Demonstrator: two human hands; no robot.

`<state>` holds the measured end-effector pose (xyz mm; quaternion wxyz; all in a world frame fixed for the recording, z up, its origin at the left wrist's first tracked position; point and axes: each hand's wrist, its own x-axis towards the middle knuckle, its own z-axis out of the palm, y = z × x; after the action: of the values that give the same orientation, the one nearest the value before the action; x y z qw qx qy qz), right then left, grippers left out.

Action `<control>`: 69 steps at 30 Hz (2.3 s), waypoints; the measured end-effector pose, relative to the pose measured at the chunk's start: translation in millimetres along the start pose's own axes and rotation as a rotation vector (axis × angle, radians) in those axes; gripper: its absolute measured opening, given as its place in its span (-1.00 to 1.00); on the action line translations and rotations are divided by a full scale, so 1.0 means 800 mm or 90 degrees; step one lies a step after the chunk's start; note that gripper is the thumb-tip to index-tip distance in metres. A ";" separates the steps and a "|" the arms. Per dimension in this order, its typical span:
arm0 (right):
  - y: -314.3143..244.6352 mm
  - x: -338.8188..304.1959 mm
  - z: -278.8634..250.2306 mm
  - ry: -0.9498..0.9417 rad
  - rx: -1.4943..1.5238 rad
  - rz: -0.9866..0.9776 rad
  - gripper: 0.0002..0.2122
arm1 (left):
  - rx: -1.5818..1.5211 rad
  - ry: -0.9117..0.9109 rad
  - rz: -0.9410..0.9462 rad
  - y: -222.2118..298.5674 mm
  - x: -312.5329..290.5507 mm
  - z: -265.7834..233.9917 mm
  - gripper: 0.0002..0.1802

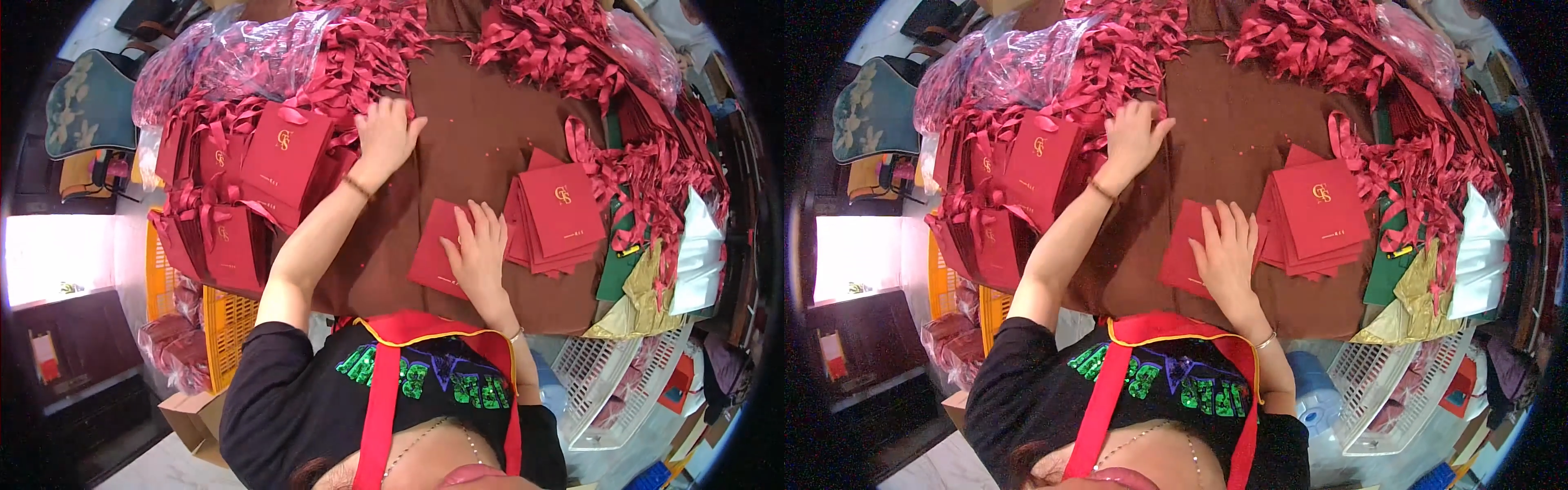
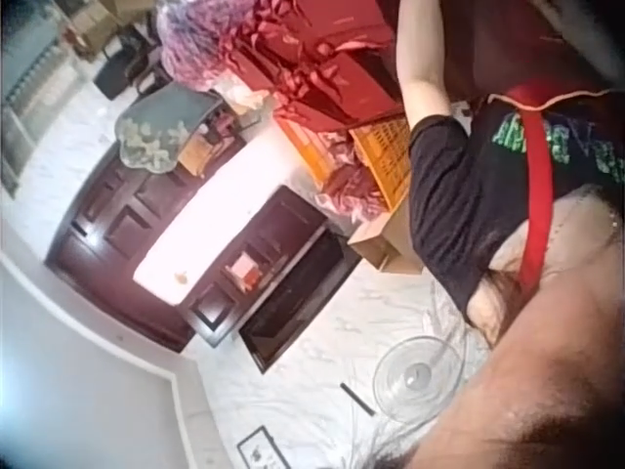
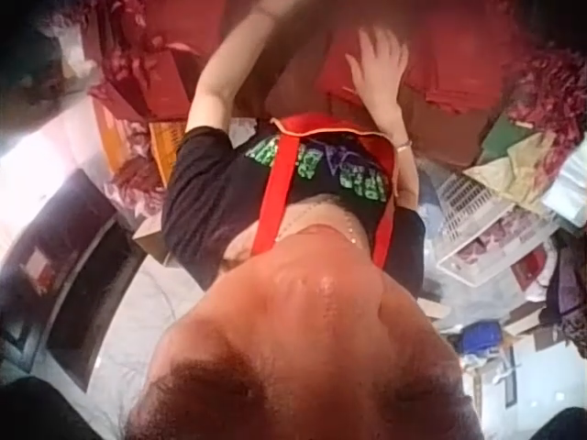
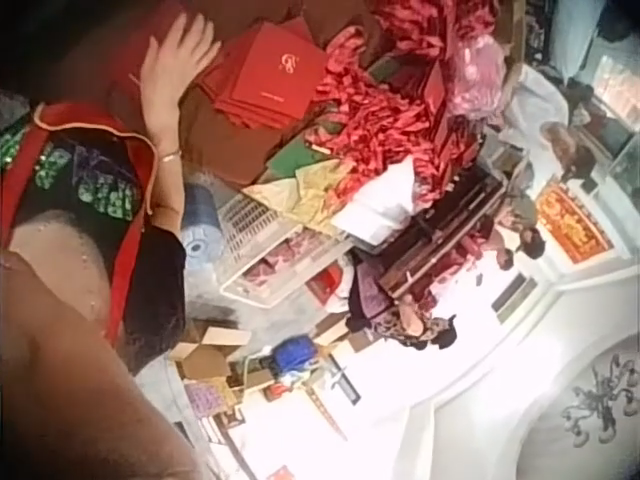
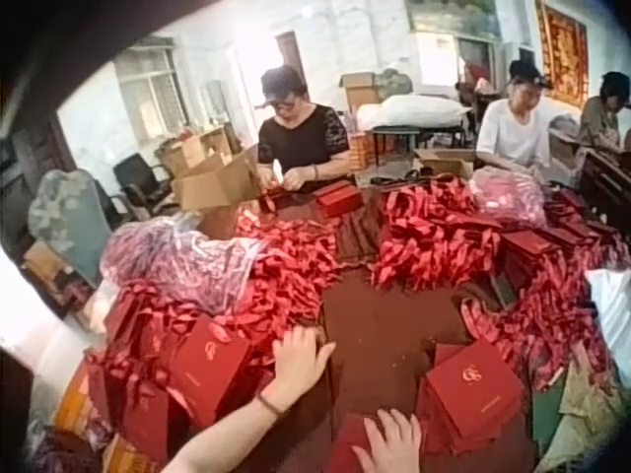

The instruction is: The person assembles paper gift bags by attaching ribbon handles by hand and stacks the completed bags on the table.

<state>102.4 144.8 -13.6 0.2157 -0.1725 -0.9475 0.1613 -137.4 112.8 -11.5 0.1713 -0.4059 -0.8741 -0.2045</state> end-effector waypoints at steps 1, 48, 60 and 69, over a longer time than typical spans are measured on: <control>-0.002 0.000 0.000 0.014 -0.022 0.000 -0.49 | 0.000 0.001 -0.001 -0.005 0.008 0.010 -0.73; 0.045 -0.006 -0.033 -0.466 0.516 0.308 -0.75 | -0.552 -0.363 0.021 0.054 -0.176 -0.072 -0.88; 0.042 -0.016 -0.035 -0.406 0.547 0.333 -0.72 | -0.588 -0.435 -0.099 0.065 -0.178 -0.083 -0.87; 0.038 -0.017 -0.036 -0.424 0.570 0.333 -0.72 | -0.582 -0.351 -0.016 0.077 -0.183 -0.073 -0.91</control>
<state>134.8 173.5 -5.5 -0.0872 -0.2323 -0.7304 0.6364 8.3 26.0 -16.1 -0.2616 -0.4673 -0.7130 -0.4525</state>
